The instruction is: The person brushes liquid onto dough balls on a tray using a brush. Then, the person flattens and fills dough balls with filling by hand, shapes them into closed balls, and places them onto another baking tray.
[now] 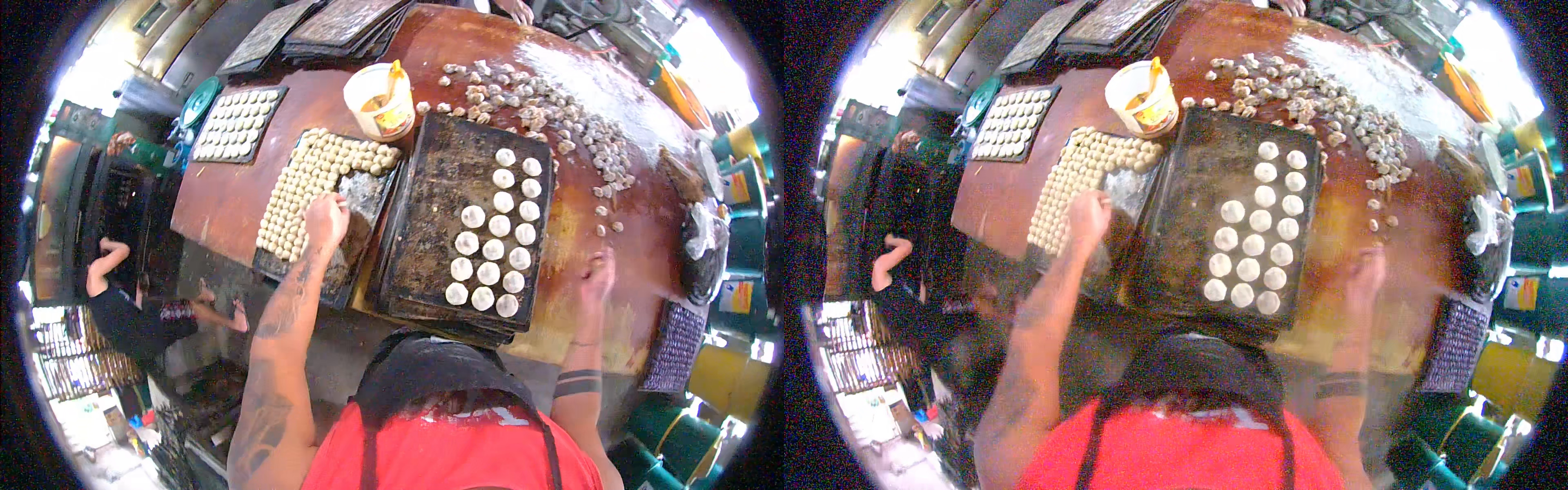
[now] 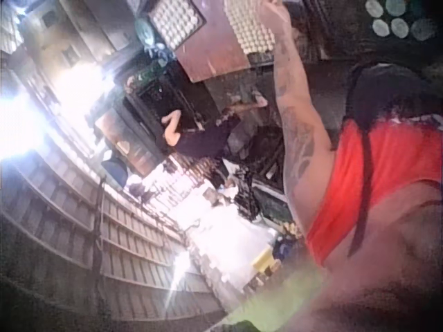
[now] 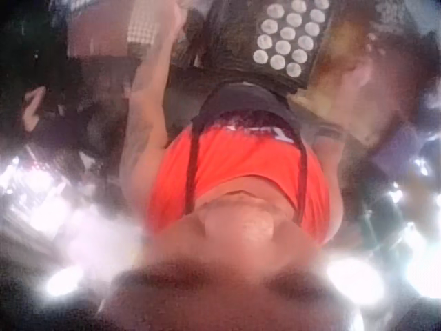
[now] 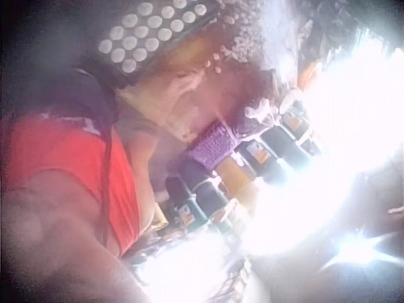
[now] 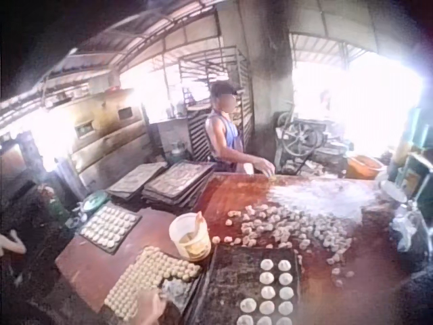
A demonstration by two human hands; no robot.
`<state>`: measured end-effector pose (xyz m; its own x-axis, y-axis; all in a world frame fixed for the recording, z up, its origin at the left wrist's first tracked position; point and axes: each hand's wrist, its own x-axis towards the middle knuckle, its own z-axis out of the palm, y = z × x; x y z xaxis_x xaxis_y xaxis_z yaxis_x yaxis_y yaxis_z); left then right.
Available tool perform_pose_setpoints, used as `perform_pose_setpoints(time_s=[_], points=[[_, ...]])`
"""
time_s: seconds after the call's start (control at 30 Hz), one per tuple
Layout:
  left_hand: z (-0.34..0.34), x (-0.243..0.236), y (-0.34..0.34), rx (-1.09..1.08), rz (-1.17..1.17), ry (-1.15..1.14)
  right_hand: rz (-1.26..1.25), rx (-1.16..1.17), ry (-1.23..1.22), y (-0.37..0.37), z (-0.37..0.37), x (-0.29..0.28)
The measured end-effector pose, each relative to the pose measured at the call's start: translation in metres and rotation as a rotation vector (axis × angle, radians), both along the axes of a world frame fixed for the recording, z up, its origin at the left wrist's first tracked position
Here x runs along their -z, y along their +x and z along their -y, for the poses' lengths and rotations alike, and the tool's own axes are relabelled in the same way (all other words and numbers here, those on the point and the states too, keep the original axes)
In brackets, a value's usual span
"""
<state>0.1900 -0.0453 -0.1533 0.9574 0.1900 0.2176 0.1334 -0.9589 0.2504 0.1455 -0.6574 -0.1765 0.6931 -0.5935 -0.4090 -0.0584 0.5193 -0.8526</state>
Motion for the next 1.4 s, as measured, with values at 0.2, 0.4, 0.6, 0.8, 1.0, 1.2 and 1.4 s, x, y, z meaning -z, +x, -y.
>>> perform_pose_setpoints(time_s=[0.2, 0.4, 0.6, 0.8, 1.0, 1.2, 1.4], points=[[0.165, -0.048, -0.016, 0.057, -0.339, -1.893, -0.006, -0.809, -0.585, -0.003, -0.176, -0.098], [0.202, -0.083, -0.043, 0.139, -0.479, -1.870, 0.304, -0.881, -0.991, -0.010, -0.230, -0.155], [0.205, -0.097, -0.054, 0.158, -0.504, -1.995, 0.535, -0.872, -1.205, -0.020, -0.235, -0.163], [0.215, -0.128, -0.051, 0.277, -0.392, -1.987, 0.169, -0.954, -0.524, -0.015, -0.212, -0.154], [0.228, -0.151, -0.044, 0.161, -0.372, -1.978, 0.281, -0.622, 0.031, -0.013, -0.239, -0.159], [0.241, -0.141, -0.054, 0.288, 0.041, -1.674, 0.433, -0.542, -1.078, -0.008, -0.237, -0.178], [0.212, -0.139, -0.039, 0.044, -0.471, -2.093, 0.469, -0.806, -1.207, -0.014, -0.223, -0.195]])
